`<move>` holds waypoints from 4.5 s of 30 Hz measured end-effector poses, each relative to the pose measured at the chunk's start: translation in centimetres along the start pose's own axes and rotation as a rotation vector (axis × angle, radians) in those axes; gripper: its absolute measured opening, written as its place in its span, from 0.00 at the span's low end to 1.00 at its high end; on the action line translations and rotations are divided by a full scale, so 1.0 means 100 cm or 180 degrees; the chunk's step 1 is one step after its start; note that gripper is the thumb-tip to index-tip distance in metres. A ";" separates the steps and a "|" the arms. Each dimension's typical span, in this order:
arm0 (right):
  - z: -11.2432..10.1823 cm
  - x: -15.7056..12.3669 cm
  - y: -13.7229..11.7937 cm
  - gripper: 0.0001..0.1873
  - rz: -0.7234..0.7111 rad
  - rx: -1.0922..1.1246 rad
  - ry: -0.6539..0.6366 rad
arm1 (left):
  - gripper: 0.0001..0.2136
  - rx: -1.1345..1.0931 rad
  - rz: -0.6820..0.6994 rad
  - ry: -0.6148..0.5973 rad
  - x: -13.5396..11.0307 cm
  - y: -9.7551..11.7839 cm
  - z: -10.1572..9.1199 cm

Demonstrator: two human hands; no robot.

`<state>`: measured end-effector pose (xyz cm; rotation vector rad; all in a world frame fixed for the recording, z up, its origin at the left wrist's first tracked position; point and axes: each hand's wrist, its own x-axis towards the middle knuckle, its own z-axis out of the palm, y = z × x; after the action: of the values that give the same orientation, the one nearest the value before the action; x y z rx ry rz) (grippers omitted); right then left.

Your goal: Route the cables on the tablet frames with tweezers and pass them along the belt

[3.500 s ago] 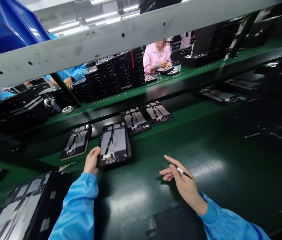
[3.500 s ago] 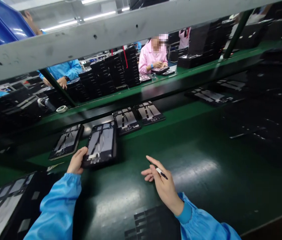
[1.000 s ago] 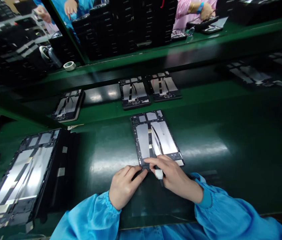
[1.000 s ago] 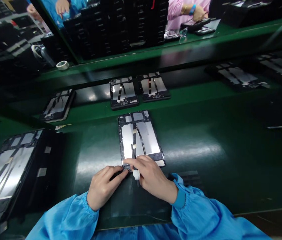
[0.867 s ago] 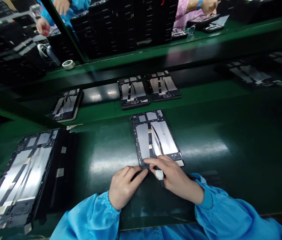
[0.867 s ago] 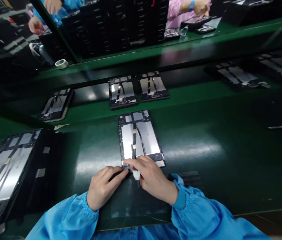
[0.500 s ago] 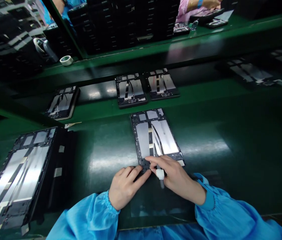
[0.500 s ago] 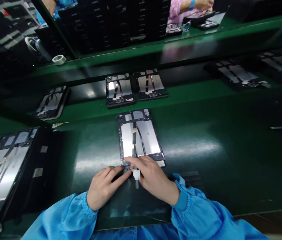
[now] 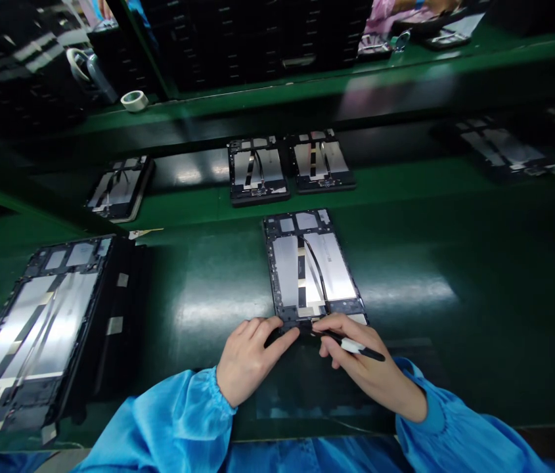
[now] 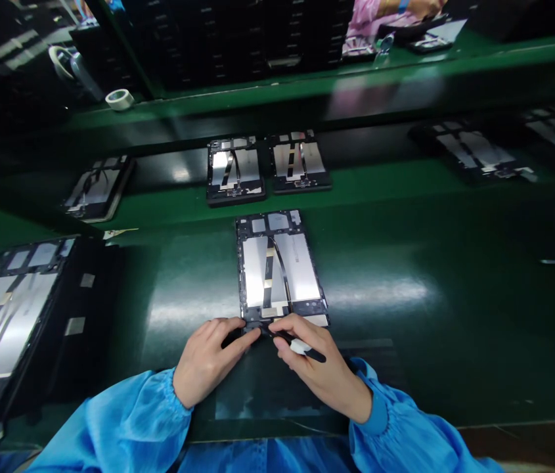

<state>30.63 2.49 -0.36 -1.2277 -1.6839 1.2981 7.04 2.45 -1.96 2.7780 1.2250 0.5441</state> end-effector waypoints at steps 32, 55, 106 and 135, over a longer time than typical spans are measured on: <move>-0.003 0.005 -0.004 0.09 0.0268 0.0218 -0.0408 | 0.14 -0.0228 0.0213 0.0382 -0.002 -0.010 0.000; 0.000 -0.008 0.007 0.09 0.0445 -0.0284 -0.0511 | 0.15 -0.0352 0.0888 -0.0253 -0.020 0.015 0.000; -0.030 0.042 -0.005 0.13 0.0501 -0.0261 -0.0066 | 0.15 0.0247 0.0317 0.0077 0.000 -0.004 -0.006; -0.025 0.033 0.002 0.11 0.0413 -0.0277 0.0087 | 0.17 0.0409 0.0426 0.0239 0.000 -0.004 -0.002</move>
<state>31.89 6.47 0.02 -1.4199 -1.6804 1.2892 6.72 2.69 -1.84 2.9899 1.1314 0.6051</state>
